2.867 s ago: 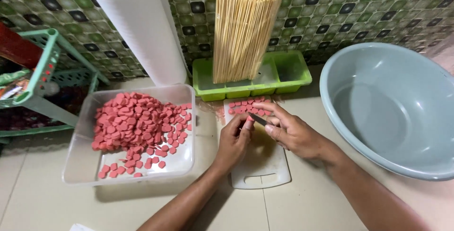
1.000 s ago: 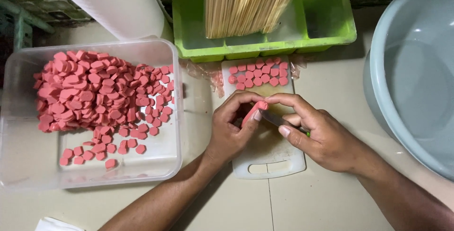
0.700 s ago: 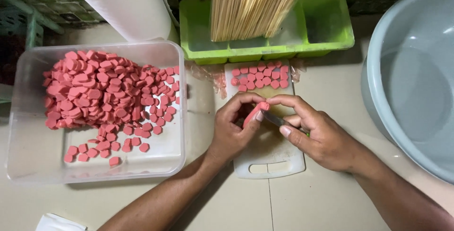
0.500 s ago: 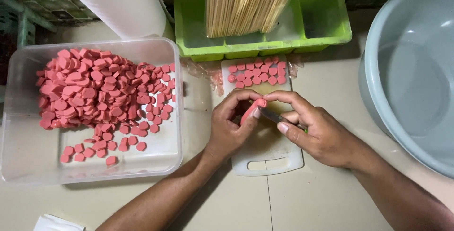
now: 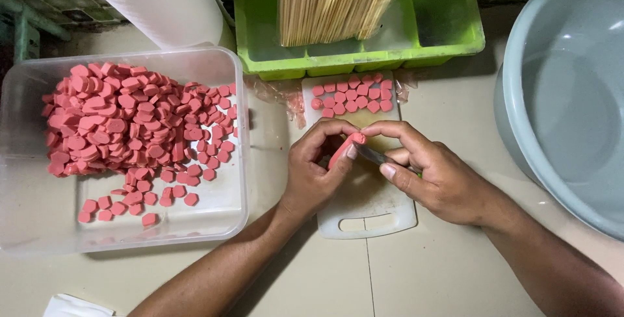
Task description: Slicing long pink sausages into small thin pieces using a knife on a small cutting board
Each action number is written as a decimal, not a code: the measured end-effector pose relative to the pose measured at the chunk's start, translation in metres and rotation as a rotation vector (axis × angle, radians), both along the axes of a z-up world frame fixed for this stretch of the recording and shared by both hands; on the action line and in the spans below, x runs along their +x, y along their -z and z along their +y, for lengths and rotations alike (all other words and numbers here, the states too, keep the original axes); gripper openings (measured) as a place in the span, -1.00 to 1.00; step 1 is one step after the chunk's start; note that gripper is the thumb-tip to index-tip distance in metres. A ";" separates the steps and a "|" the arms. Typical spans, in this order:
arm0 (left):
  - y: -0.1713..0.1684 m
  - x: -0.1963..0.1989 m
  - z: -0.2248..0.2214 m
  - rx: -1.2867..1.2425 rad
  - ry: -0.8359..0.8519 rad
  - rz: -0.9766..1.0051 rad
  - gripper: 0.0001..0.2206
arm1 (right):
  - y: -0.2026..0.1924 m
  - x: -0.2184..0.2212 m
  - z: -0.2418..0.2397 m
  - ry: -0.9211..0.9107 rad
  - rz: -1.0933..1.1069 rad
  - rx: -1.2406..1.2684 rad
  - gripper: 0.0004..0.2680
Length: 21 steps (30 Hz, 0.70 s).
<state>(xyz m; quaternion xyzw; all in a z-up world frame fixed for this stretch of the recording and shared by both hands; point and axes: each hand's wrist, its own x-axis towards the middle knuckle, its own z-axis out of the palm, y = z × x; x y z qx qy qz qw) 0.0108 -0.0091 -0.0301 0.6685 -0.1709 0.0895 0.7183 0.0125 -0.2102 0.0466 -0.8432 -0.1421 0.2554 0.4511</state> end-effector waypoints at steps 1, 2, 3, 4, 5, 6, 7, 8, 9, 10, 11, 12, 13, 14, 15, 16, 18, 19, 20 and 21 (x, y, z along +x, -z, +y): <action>0.000 0.000 0.000 0.000 0.001 0.001 -0.85 | -0.001 0.000 0.000 0.001 0.001 0.000 -0.63; 0.000 0.000 0.000 -0.004 0.000 -0.002 -0.85 | -0.002 0.000 0.001 0.005 0.021 0.008 -0.63; -0.001 -0.001 0.000 -0.007 -0.001 -0.005 -0.86 | -0.003 0.000 0.001 0.008 0.041 0.016 -0.64; -0.002 -0.001 0.000 -0.007 -0.001 -0.005 -0.86 | -0.002 0.000 0.001 0.008 0.041 0.016 -0.64; -0.003 -0.001 0.000 0.002 0.000 -0.003 -0.85 | -0.001 0.000 0.000 0.002 0.034 0.017 -0.64; -0.004 -0.002 0.001 0.012 0.002 0.000 -0.85 | 0.000 0.000 0.000 -0.003 0.027 0.018 -0.65; -0.003 -0.001 0.001 0.012 0.002 0.000 -0.85 | 0.000 0.001 0.000 -0.003 0.028 0.019 -0.65; -0.003 -0.001 0.000 0.004 0.005 -0.006 -0.86 | 0.000 0.001 -0.001 0.000 0.032 0.021 -0.65; -0.003 -0.001 0.000 -0.005 0.008 -0.012 -0.87 | 0.001 0.001 -0.001 0.003 0.036 0.023 -0.65; -0.003 -0.001 0.000 -0.006 0.009 -0.013 -0.87 | 0.002 0.001 -0.001 0.004 0.036 0.023 -0.65; -0.003 -0.001 0.000 -0.011 0.010 -0.012 -0.88 | 0.003 0.001 -0.002 0.003 0.024 0.025 -0.65; -0.003 -0.001 -0.001 -0.017 0.009 -0.010 -0.88 | 0.004 0.001 -0.002 0.000 0.013 0.027 -0.65; -0.003 -0.002 0.000 -0.017 0.008 -0.009 -0.88 | 0.004 0.001 -0.002 -0.001 0.014 0.027 -0.65; -0.003 -0.002 0.000 -0.016 0.005 -0.010 -0.88 | 0.004 0.002 -0.002 -0.004 0.010 0.026 -0.65; -0.003 -0.002 0.000 -0.015 0.003 -0.012 -0.89 | 0.005 0.002 -0.003 -0.007 0.007 0.025 -0.65; -0.003 -0.002 0.000 -0.016 0.003 -0.011 -0.89 | 0.005 0.002 -0.003 -0.007 0.008 0.025 -0.65; -0.003 -0.002 0.000 0.013 -0.006 -0.035 -0.89 | 0.004 0.002 -0.003 -0.012 0.004 0.018 -0.67; -0.003 -0.002 -0.001 0.013 -0.006 -0.036 -0.89 | 0.005 0.002 -0.003 -0.012 0.002 0.018 -0.67; -0.002 -0.002 -0.001 0.019 -0.010 -0.042 -0.89 | 0.005 0.002 -0.003 -0.010 0.000 0.025 -0.67; -0.001 -0.002 -0.001 0.025 -0.015 -0.048 -0.89 | 0.006 0.002 -0.003 -0.009 -0.002 0.031 -0.68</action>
